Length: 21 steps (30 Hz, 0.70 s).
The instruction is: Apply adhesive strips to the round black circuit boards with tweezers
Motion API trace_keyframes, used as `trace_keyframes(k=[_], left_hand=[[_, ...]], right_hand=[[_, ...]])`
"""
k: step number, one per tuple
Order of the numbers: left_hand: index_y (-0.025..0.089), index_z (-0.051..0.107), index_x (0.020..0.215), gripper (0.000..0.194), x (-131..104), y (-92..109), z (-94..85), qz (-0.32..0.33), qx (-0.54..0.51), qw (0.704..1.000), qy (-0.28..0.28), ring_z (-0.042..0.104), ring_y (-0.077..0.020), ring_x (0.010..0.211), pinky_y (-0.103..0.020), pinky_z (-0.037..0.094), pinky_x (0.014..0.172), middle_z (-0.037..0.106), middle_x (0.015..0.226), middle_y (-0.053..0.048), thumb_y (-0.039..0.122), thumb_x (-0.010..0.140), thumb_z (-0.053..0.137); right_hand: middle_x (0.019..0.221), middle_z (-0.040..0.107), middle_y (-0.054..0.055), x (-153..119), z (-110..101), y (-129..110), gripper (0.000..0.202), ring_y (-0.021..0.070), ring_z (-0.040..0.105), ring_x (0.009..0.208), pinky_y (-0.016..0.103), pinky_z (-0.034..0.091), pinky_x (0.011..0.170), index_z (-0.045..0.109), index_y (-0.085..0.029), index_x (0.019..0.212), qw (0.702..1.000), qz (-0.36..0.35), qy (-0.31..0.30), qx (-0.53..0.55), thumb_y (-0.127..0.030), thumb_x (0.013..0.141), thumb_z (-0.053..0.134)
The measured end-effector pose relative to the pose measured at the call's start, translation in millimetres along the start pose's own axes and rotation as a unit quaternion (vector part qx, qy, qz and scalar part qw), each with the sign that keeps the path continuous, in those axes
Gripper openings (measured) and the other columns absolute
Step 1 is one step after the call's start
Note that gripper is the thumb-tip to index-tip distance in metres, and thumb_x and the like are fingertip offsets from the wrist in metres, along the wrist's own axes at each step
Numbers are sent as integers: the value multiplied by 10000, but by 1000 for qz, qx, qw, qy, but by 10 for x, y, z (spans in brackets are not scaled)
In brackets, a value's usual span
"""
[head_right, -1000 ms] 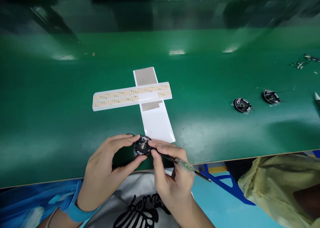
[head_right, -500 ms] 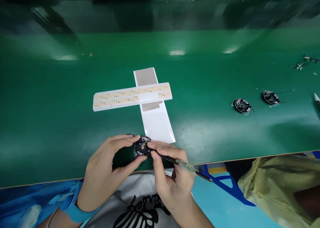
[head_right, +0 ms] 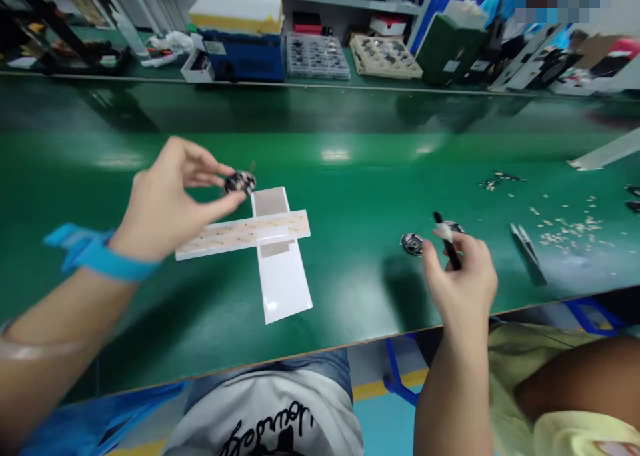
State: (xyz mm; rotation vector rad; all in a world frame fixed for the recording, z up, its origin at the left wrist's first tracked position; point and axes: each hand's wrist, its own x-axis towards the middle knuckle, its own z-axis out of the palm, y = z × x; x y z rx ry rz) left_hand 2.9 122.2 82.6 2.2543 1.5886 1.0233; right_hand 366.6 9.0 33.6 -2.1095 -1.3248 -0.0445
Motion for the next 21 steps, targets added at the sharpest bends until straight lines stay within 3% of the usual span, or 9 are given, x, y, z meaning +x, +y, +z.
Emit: trace_keyframes(k=[2, 4, 7, 9, 12, 14, 17, 19, 21], left_hand=[[171, 509, 1096, 433, 453, -322, 145, -98, 66, 993, 2, 652, -131, 785, -271, 557, 725, 672, 952, 23, 408, 795, 710], [131, 518, 1089, 423, 745, -632, 300, -127, 85, 988, 14, 623, -147, 801, -338, 549, 808, 649, 941, -4, 416, 821, 680], [92, 542, 1039, 400, 892, -931, 429, -136, 94, 986, 0, 606, -202, 863, -436, 535, 866, 636, 927, -51, 417, 839, 658], [53, 541, 1079, 446, 842, -972, 411, -123, 100, 987, -12, 598, -260, 945, -498, 516, 897, 638, 995, -106, 414, 843, 654], [5, 487, 1225, 532, 554, -806, 273, -77, 111, 991, -19, 563, -322, 1077, -552, 457, 972, 590, 1182, -182, 387, 877, 610], [59, 516, 1238, 428, 209, -588, 169, -28, 105, 993, -55, 583, -284, 1069, -491, 464, 988, 596, 1213, -144, 321, 903, 567], [156, 609, 1161, 274, -408, -237, 83, 77, 53, 982, -165, 604, -232, 1067, -401, 486, 978, 658, 1142, -74, 208, 936, 462], [181, 598, 1228, 351, -734, -79, 82, 131, 19, 968, -213, 561, -220, 1174, -393, 454, 1030, 632, 1242, -73, 131, 942, 401], [187, 591, 1270, 409, -906, -14, 117, 163, 16, 957, -239, 534, -225, 1205, -409, 444, 1037, 620, 1289, -73, 82, 930, 389]], right_hand=[[934, 630, 114, 226, 7, 157, 531, 314, 612, 841, 438, 459, 719, 667, -194, 1038, 999, 23, 1, -36, -612, 709, 663], [938, 644, 102, 360, 40, 257, 625, 301, 623, 849, 401, 458, 713, 678, -197, 1015, 997, 26, -49, -54, -659, 597, 720], [926, 665, 98, 452, 101, 359, 625, 291, 634, 864, 367, 453, 702, 682, -192, 926, 987, -10, -146, -59, -694, 553, 717], [889, 672, 96, 458, 123, 377, 579, 291, 633, 845, 360, 445, 683, 664, -192, 830, 985, -28, -157, -58, -708, 568, 692], [851, 666, 87, 318, 115, 186, 530, 271, 626, 797, 350, 445, 661, 621, -196, 797, 989, -49, -137, -33, -688, 612, 682], [840, 656, 63, 65, 108, -141, 440, 233, 624, 767, 326, 463, 659, 603, -205, 835, 984, -91, -145, 38, -605, 677, 698], [900, 644, 38, -530, 161, -807, 294, 191, 641, 782, 279, 492, 650, 580, -225, 935, 937, -191, -255, 142, -418, 750, 702], [872, 624, 31, -948, 249, -1197, 284, 178, 629, 678, 270, 456, 566, 555, -211, 901, 928, -241, -270, 87, -389, 734, 702], [825, 613, 34, -1251, 322, -1430, 334, 164, 590, 550, 263, 362, 457, 538, -195, 841, 933, -251, -259, -2, -469, 743, 702]])
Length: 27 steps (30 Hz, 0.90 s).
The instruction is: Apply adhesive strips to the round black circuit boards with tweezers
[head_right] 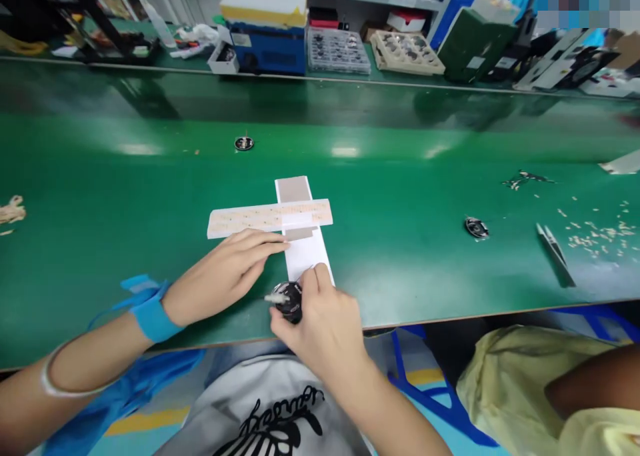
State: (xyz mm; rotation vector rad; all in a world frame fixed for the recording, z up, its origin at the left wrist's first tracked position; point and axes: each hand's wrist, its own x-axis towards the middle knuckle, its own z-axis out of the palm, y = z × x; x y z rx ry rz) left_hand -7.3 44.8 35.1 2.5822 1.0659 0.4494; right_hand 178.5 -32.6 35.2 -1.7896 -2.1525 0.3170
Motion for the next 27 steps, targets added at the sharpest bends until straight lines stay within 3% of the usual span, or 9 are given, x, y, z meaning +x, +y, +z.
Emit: trace_keyframes(k=[2, 4, 7, 9, 10, 12, 16, 19, 27], left_hand=[[183, 584, 1298, 434, 5, 2, 63, 20, 16, 1000, -19, 518, -242, 1202, -436, 442, 1025, 606, 1330, -71, 64, 926, 396], [190, 567, 1327, 445, 80, -40, 103, 38, 33, 998, -33, 499, -251, 1199, -446, 431, 1021, 565, 1398, -52, 63, 934, 400], [212, 551, 1346, 421, 222, -71, 152, 62, 63, 995, -51, 489, -260, 1186, -437, 421, 1004, 518, 1453, -16, 101, 965, 409], [211, 554, 1341, 391, 291, -58, 188, 72, 91, 992, -56, 500, -270, 1160, -427, 424, 970, 530, 1441, -21, 140, 982, 415], [211, 558, 1335, 380, 314, -49, 205, 76, 103, 990, -56, 507, -271, 1144, -419, 425, 953, 543, 1426, -27, 152, 986, 418], [209, 570, 1317, 362, 336, -37, 234, 82, 118, 988, -49, 517, -265, 1123, -403, 422, 931, 569, 1391, -35, 161, 990, 424], [201, 591, 1280, 329, 326, -46, 255, 87, 116, 989, -33, 519, -255, 1140, -389, 421, 919, 596, 1347, -51, 176, 998, 423], [192, 584, 1284, 329, 316, -48, 250, 85, 114, 989, -36, 516, -260, 1150, -385, 434, 899, 590, 1349, -62, 178, 998, 423], [209, 555, 1320, 362, 328, -25, 237, 76, 111, 990, -40, 526, -247, 1141, -371, 431, 899, 598, 1338, -59, 151, 979, 447]], right_hand=[[807, 609, 39, -64, 32, -106, 465, 162, 561, 501, 268, 318, 429, 532, -187, 824, 999, 8, -26, -33, -609, 723, 700], [839, 609, 37, -80, -109, -28, 496, 161, 571, 549, 275, 372, 474, 543, -188, 884, 997, -12, -73, 18, -643, 744, 681], [857, 579, 20, 82, -429, 254, 217, 142, 574, 695, 273, 451, 623, 571, -216, 921, 977, -61, -100, 179, -424, 950, 520], [866, 559, 28, 329, -512, 456, 320, 148, 569, 821, 290, 461, 760, 595, -219, 805, 956, -83, -40, 280, -364, 1009, 396], [891, 553, 36, 475, -488, 549, 376, 154, 564, 878, 304, 457, 820, 603, -217, 767, 943, -85, 0, 322, -383, 1015, 375], [855, 543, 27, 756, -335, 709, 435, 144, 565, 817, 295, 475, 758, 592, -218, 735, 905, -65, 49, 417, -473, 1005, 366], [739, 558, -29, 1045, 33, 891, 355, 98, 579, 561, 267, 513, 563, 536, -225, 764, 841, 12, 2, 541, -556, 858, 621], [719, 599, -41, 1037, 131, 913, 329, 108, 656, 612, 264, 571, 627, 540, -221, 813, 839, 23, -2, 544, -468, 778, 754], [643, 655, -53, 1028, 118, 894, 357, 116, 698, 562, 284, 626, 643, 511, -206, 814, 842, 42, -6, 538, -426, 746, 785]])
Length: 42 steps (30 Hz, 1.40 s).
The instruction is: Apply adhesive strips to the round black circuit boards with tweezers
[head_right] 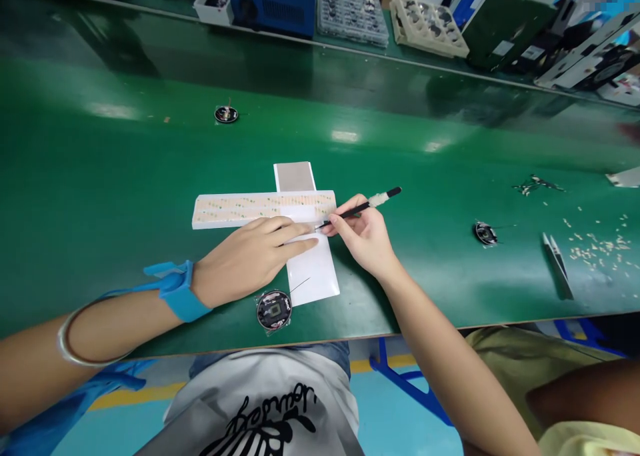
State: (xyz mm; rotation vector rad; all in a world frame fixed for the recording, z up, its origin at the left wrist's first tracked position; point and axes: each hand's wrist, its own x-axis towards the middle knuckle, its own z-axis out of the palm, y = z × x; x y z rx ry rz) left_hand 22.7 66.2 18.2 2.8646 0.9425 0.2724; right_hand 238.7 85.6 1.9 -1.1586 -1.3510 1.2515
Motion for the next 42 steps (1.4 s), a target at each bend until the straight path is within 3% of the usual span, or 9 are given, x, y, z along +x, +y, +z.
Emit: trace_keyframes(k=[14, 17, 21, 24, 26, 29, 33, 36, 42], left_hand=[[212, 573, 1284, 361, -17, -8, -62, -6, -14, 1000, 3, 534, -250, 1123, -382, 425, 886, 609, 1307, -60, 137, 978, 397], [163, 591, 1224, 321, -161, 165, -200, -66, -27, 997, 42, 574, -260, 984, -390, 458, 792, 645, 1136, -104, 218, 968, 405], [138, 576, 1101, 499, -439, 581, -236, -182, -10, 981, 66, 557, -262, 761, -389, 457, 615, 614, 867, -91, 574, 863, 545], [151, 507, 1201, 365, -582, 783, -117, -213, -27, 975, 57, 574, -265, 847, -397, 483, 683, 627, 962, -96, 361, 906, 551], [166, 433, 1308, 410, -636, 829, -42, -220, -87, 969, 68, 570, -273, 990, -413, 499, 776, 602, 1154, -122, 189, 905, 504], [212, 415, 1351, 479, -670, 846, 19, -231, -165, 954, 98, 498, -293, 1187, -458, 490, 892, 472, 1378, -143, 109, 887, 475], [274, 621, 1089, 218, -661, 872, 64, -235, -160, 950, 128, 522, -291, 1129, -480, 491, 860, 549, 1269, -90, 164, 922, 534], [265, 669, 954, 160, -655, 875, 99, -224, -171, 947, 155, 557, -250, 1062, -436, 507, 846, 616, 1165, -58, 155, 927, 556], [216, 642, 939, 138, -657, 835, 118, -240, -204, 926, 210, 612, -217, 1039, -395, 540, 882, 672, 1117, -63, 119, 915, 547]], right_hand=[[629, 693, -42, 8, -45, -29, 356, 150, 722, 596, 312, 627, 644, 543, -208, 799, 999, 14, 13, 48, -395, 693, 827], [685, 717, -28, -9, -68, -65, 387, 159, 739, 643, 310, 630, 662, 557, -203, 807, 997, 24, 38, 69, -389, 648, 857], [706, 730, -33, -119, -40, -202, 351, 171, 751, 664, 309, 641, 675, 592, -213, 814, 994, 9, 78, 74, -345, 640, 867], [719, 749, -24, -315, 44, -286, 289, 168, 750, 634, 296, 650, 659, 620, -209, 821, 992, -22, 102, 73, -296, 676, 854], [755, 764, -13, -500, 125, -297, 241, 164, 751, 630, 294, 657, 661, 630, -209, 838, 990, -32, 117, 69, -268, 717, 830], [792, 774, 4, -809, 277, -262, 207, 175, 757, 638, 295, 665, 647, 629, -210, 865, 986, -28, 156, 41, -247, 758, 802], [768, 770, 18, -1155, 531, -214, 190, 195, 762, 652, 290, 670, 645, 617, -198, 849, 966, -29, 255, -4, -213, 769, 789], [812, 767, 33, -1331, 729, -175, 179, 203, 767, 687, 314, 677, 675, 604, -187, 873, 946, -49, 319, -25, -158, 787, 758], [865, 724, 25, -1465, 957, 5, 250, 195, 761, 791, 315, 668, 655, 563, -217, 945, 937, -136, 311, -76, -45, 806, 677]])
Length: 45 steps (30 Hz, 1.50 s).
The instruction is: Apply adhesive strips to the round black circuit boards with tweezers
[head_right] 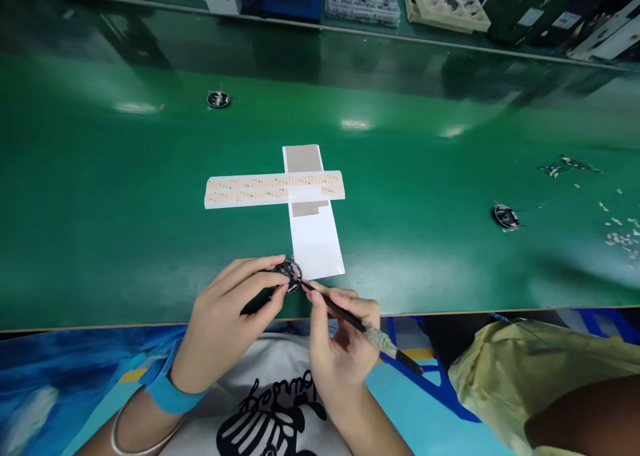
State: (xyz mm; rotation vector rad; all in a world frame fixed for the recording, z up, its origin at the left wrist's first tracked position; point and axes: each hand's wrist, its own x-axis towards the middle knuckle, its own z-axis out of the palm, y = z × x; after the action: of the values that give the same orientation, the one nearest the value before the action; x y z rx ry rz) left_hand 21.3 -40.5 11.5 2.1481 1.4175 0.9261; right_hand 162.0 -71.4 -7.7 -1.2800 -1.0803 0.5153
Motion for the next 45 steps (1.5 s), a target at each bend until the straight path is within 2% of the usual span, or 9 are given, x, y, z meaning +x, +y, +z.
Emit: trace_keyframes(k=[5, 11, 20, 30, 34, 39, 45], left_hand=[[220, 612, 858, 134, 33, 13, 6, -15, -17, 1000, 4, 620, -220, 1013, -403, 548, 861, 715, 1015, -41, 110, 897, 548], [211, 594, 825, 126, 35, 5, 29, -40, -30, 999, 20, 620, -195, 997, -361, 543, 833, 723, 985, -37, 97, 877, 577], [214, 584, 821, 141, 21, 1, 31, -49, -47, 997, 28, 624, -184, 1001, -353, 537, 841, 726, 989, -29, 82, 870, 572], [180, 586, 790, 144, 29, -13, 45, -39, -53, 997, 36, 619, -167, 1012, -302, 524, 840, 722, 972, -38, 53, 859, 586], [167, 615, 786, 134, 25, -10, 40, -18, -44, 998, 42, 616, -175, 983, -313, 530, 843, 724, 995, -41, 60, 865, 594], [152, 693, 879, 89, 2, -36, 34, 43, 7, 998, 45, 594, -203, 957, -350, 553, 840, 709, 1119, -61, 106, 886, 616], [86, 710, 926, 106, 8, -61, 20, 176, 126, 976, 32, 640, -262, 1016, -397, 567, 833, 743, 1030, -82, 54, 884, 618]], right_hand=[[845, 693, 13, -21, 55, 68, 255, 193, 747, 807, 352, 660, 673, 529, -239, 975, 999, -44, -18, -12, -59, 834, 640], [820, 670, 6, -34, 103, 50, 273, 186, 743, 790, 336, 656, 674, 527, -230, 975, 997, -72, -6, -41, -37, 823, 647], [851, 684, 8, -66, 163, 24, 280, 187, 746, 780, 342, 657, 658, 521, -230, 962, 998, -52, 17, -43, -34, 815, 658], [835, 671, -2, -93, 189, 71, 291, 177, 753, 776, 293, 646, 670, 529, -186, 955, 993, -96, 34, -58, -5, 786, 682], [887, 705, 20, -106, 171, 91, 334, 181, 757, 792, 289, 650, 673, 524, -182, 961, 993, -107, 26, -53, 41, 763, 675], [961, 737, 32, -114, 150, 115, 403, 198, 761, 827, 310, 662, 672, 538, -206, 1014, 992, -116, 15, -56, 59, 743, 675], [986, 741, 16, -127, 149, 135, 443, 201, 763, 827, 319, 675, 674, 549, -236, 1056, 990, -128, 9, -58, 56, 746, 669]])
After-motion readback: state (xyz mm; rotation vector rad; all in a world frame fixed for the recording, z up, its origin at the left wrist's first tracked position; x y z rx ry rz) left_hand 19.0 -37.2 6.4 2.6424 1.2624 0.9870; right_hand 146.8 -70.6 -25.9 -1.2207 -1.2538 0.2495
